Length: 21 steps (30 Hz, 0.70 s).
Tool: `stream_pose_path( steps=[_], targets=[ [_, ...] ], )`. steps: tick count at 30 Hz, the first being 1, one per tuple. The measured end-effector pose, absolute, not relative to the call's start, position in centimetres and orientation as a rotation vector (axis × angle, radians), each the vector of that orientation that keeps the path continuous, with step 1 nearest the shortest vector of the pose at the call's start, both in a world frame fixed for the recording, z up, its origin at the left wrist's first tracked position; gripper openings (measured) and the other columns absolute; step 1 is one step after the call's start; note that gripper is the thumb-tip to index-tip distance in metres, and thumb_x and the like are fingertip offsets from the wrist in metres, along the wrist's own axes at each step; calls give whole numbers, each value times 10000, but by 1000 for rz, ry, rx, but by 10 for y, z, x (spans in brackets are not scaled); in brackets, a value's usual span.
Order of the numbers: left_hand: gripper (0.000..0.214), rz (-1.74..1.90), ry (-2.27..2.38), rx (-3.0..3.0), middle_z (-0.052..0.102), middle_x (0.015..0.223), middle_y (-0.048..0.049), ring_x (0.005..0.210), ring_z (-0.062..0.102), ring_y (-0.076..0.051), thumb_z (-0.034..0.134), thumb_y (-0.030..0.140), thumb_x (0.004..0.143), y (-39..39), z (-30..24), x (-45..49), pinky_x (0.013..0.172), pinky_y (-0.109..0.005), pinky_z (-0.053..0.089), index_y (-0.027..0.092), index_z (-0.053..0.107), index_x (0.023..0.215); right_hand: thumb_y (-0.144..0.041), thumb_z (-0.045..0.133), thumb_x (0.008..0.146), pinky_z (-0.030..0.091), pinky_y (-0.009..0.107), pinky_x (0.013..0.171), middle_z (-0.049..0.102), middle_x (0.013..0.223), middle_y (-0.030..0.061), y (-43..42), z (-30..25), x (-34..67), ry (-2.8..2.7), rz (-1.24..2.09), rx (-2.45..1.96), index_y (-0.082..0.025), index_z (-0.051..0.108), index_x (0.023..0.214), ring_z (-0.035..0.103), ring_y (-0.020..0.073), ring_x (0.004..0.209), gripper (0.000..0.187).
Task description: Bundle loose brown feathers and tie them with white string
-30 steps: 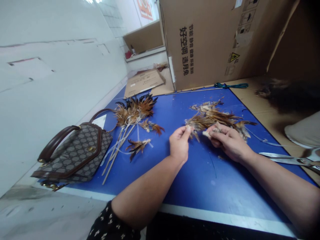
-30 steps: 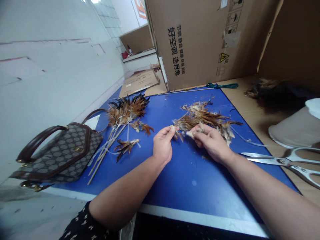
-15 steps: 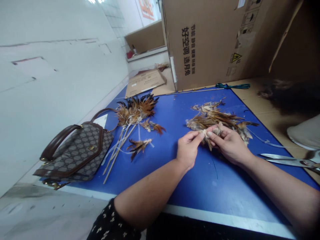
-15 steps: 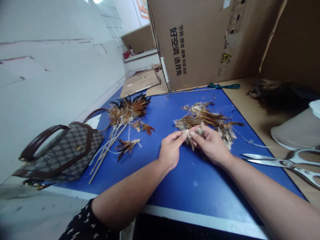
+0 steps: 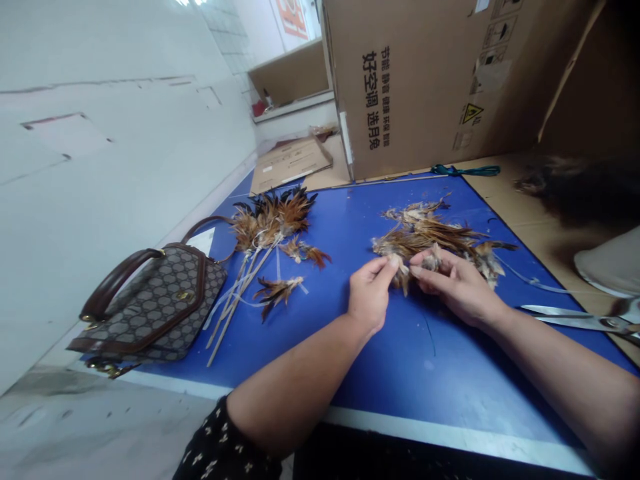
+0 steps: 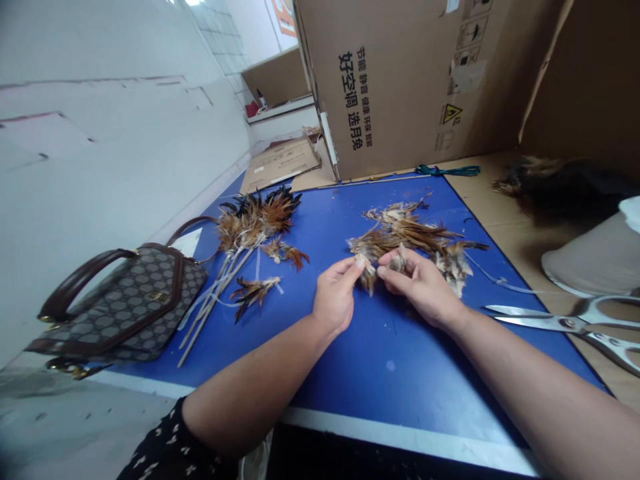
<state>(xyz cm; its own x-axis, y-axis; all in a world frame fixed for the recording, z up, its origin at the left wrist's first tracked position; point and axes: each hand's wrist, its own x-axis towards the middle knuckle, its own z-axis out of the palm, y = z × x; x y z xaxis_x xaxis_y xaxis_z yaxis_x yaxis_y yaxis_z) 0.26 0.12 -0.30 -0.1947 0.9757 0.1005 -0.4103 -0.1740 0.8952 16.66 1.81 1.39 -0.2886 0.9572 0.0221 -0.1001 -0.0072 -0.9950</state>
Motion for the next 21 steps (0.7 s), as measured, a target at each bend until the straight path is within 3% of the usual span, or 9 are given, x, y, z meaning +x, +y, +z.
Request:
stream_pose_path(
  steps=[5,13,21],
  targets=[
    [287,1682,957,776,789,939,-90,924,704,-190,860,416,791,9,1,-4,973,-364,501,147,820,885,-354,763,810,483,315,625,725,979,100,24,13,169,-1155,1643,-891,-198,752,1014,639,202,800,257],
    [254,1627,910,866,754,846,-62,858,675,-161,807,401,859,6,2,-1,931,-331,496,149,794,829,-500,705,958,411,282,582,694,885,41,24,12,170,-1546,1454,-890,-213,670,1186,522,125,641,368],
    [262,1494,933,878,739,808,-29,794,649,-152,849,418,805,0,-1,5,869,-323,508,180,822,912,-569,727,929,447,276,529,765,884,63,20,17,168,-1537,1478,-901,-220,572,1041,646,149,611,397]
  ],
)
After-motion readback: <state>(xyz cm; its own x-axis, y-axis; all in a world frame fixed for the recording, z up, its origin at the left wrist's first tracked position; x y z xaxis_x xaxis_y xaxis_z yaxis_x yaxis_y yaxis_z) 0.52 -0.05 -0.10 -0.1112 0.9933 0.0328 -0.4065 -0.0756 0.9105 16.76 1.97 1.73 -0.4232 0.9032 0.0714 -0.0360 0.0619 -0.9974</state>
